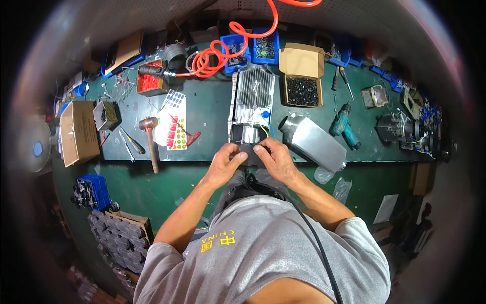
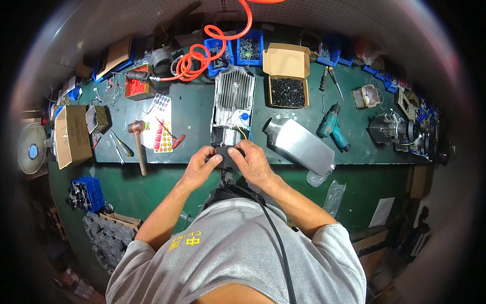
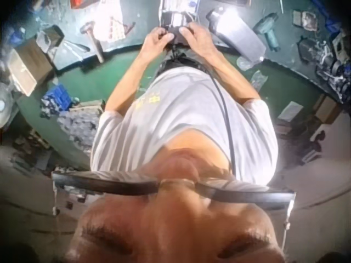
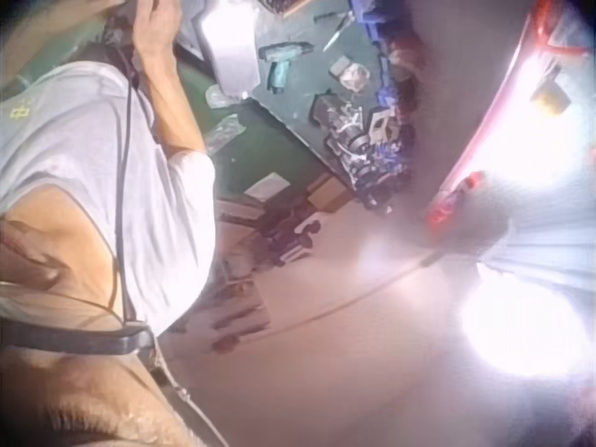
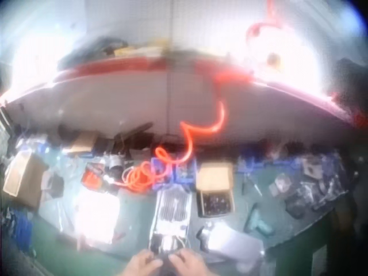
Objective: The person assembles a silver metal casing onto a motor unit, secures it with a cordless drill, and applies colored stickers to the casing. The person then places the finished unit on a cardboard box with other similar units.
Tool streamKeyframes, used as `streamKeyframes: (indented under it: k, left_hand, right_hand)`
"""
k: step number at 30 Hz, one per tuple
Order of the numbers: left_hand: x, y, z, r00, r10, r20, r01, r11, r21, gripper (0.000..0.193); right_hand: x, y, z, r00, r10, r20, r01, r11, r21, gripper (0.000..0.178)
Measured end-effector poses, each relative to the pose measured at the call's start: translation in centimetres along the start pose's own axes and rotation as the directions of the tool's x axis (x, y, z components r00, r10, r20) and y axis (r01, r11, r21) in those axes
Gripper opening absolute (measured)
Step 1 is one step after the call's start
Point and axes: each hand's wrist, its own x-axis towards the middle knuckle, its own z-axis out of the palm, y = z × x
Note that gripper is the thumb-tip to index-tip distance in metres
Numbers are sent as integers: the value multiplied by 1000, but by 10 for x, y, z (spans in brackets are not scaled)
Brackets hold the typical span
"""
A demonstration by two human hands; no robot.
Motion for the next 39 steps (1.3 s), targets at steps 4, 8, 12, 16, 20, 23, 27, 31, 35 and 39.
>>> streamKeyframes:
  k: [4,8,12,16,20,23,27,31,35,39]
  left_hand:
    - [6,17,-3,993,-50,109,70,978,-197,35]
    - [13,5,-13,987,-11,160,54,963,-265,37]
    - [24,16,-17,959,-45,279,103,975,-198,40]
    - [38,12,-25,959,-22,281,78,979,-190,38]
    - [55,4,-34,977,-77,200,141,933,-330,38]
    - [64,-10,-35,965,-212,153,255,886,-388,32]
    - [68,-19,-31,940,-319,122,338,819,-463,28]
    - [70,-21,-22,925,-370,88,362,785,-503,27]
    - [75,-23,-11,913,-406,41,378,805,-456,29]
    - [80,-21,-5,903,-429,-20,388,835,-390,30]
  right_hand:
    - [6,-6,-3,999,-13,39,10,998,58,31]
    - [36,-9,-24,979,-196,58,201,972,-118,20]
    - [82,2,-21,857,-470,211,514,808,-289,28]
    - [95,-7,-28,810,-94,579,453,727,-516,34]
    - [90,7,-37,800,63,597,354,754,-553,34]
    - [75,54,-39,871,-142,470,322,887,-330,37]
    - [43,58,-35,981,-134,143,123,989,81,33]
    - [10,58,-31,992,-120,-36,123,985,124,24]
    - [12,63,-29,997,-77,-12,77,997,1,30]
    - [27,67,-25,978,203,41,-203,979,-3,46]
